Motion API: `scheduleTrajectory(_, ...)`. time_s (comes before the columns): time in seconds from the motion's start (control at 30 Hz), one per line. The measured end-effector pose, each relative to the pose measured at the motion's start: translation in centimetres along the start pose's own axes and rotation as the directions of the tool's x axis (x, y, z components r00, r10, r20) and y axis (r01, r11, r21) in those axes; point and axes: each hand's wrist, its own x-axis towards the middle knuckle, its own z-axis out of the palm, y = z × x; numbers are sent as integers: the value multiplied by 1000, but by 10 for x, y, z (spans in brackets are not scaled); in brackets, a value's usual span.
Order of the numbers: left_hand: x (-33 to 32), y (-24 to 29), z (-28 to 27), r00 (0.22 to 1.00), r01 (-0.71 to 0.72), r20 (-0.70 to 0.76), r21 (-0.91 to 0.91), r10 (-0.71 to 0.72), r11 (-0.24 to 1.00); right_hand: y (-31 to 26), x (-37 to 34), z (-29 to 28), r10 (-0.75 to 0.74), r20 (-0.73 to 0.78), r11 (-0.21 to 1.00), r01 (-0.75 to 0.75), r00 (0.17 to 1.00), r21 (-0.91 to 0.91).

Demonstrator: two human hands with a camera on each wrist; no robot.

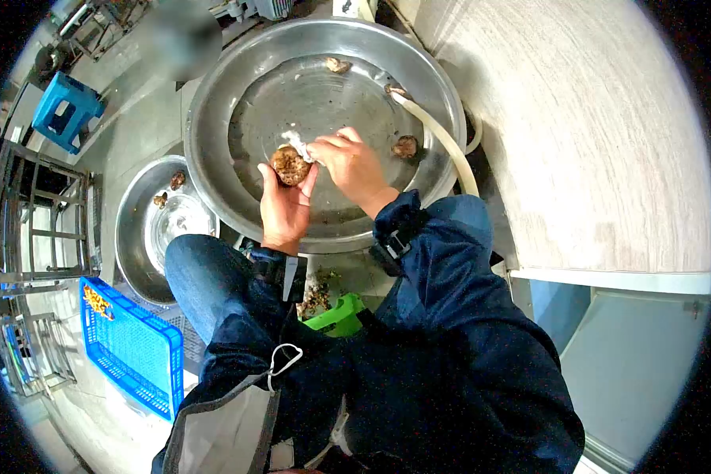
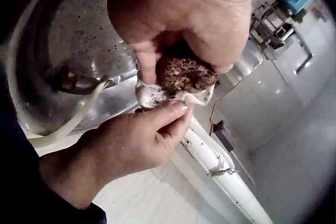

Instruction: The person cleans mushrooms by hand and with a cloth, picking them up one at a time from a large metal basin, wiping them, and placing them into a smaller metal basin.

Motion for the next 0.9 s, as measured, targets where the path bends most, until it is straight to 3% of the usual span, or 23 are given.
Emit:
scheduleTrajectory(0.07, 2, 1, 0, 999, 37, 16, -85, -35, 996, -3, 1, 2, 71, 31, 997, -71, 997, -22)
scheduleTrajectory(0.13, 2, 0, -2, 998, 67, 23, -184, -63, 981, -16, 9, 0, 40, -58, 998, -37, 998, 52)
scheduleTrajectory(0.17, 7, -3, -14, 985, 132, 144, -240, -99, 962, -23, 13, -3, 30, -100, 996, -22, 994, 85)
scheduleTrajectory(0.2, 13, -8, -30, 956, 204, 263, -289, -128, 935, -27, 16, -6, -93, -115, 991, 103, 989, 82)
scheduleTrajectory(0.23, 18, -14, -45, 913, 281, 381, -326, -147, 902, -34, 14, -6, -55, -48, 988, 61, 997, 140)
scheduleTrajectory(0.27, 6, -13, -17, 986, 165, 61, -305, -154, 938, -38, 11, 0, -93, -51, 983, 100, 994, 157)
scheduleTrajectory(0.3, 5, -13, -17, 985, 171, 84, -321, -152, 932, -39, 8, 6, -132, -56, 975, 140, 990, 175)
scheduleTrajectory(0.4, 4, -4, -17, 983, 165, 128, -339, -128, 926, -35, 1, 11, -19, 41, 952, 5, 999, 306)
scheduleTrajectory(0.5, 6, 10, -9, 985, 141, 140, -308, -102, 941, -24, -1, 6, -115, 45, 976, 104, 992, 191)
scheduleTrajectory(0.53, 5, 9, -3, 994, 112, 21, -299, -111, 948, -21, -2, 5, -32, 79, 967, 11, 996, 255)
scheduleTrajectory(0.63, 9, 4, -4, 992, 51, -102, -263, -81, 964, -20, 0, 0, 173, 64, 959, -183, 983, 216)
scheduleTrajectory(0.67, 7, 5, -1, 993, 69, -81, -241, -91, 968, -21, 4, 0, 164, 48, 964, -171, 985, 205)
scheduleTrajectory(0.77, 16, 0, -23, 973, 209, 167, -346, -159, 915, -40, 5, 5, 31, 61, 922, -53, 998, 384)
scheduleTrajectory(0.8, 13, -1, -19, 978, 200, 124, -316, -169, 927, -44, 4, 8, -67, 25, 937, 55, 997, 344)
scheduleTrajectory(0.9, 10, -6, -7, 996, 72, -33, -256, -83, 964, -25, 2, 19, 124, 6, 939, -120, 992, 322)
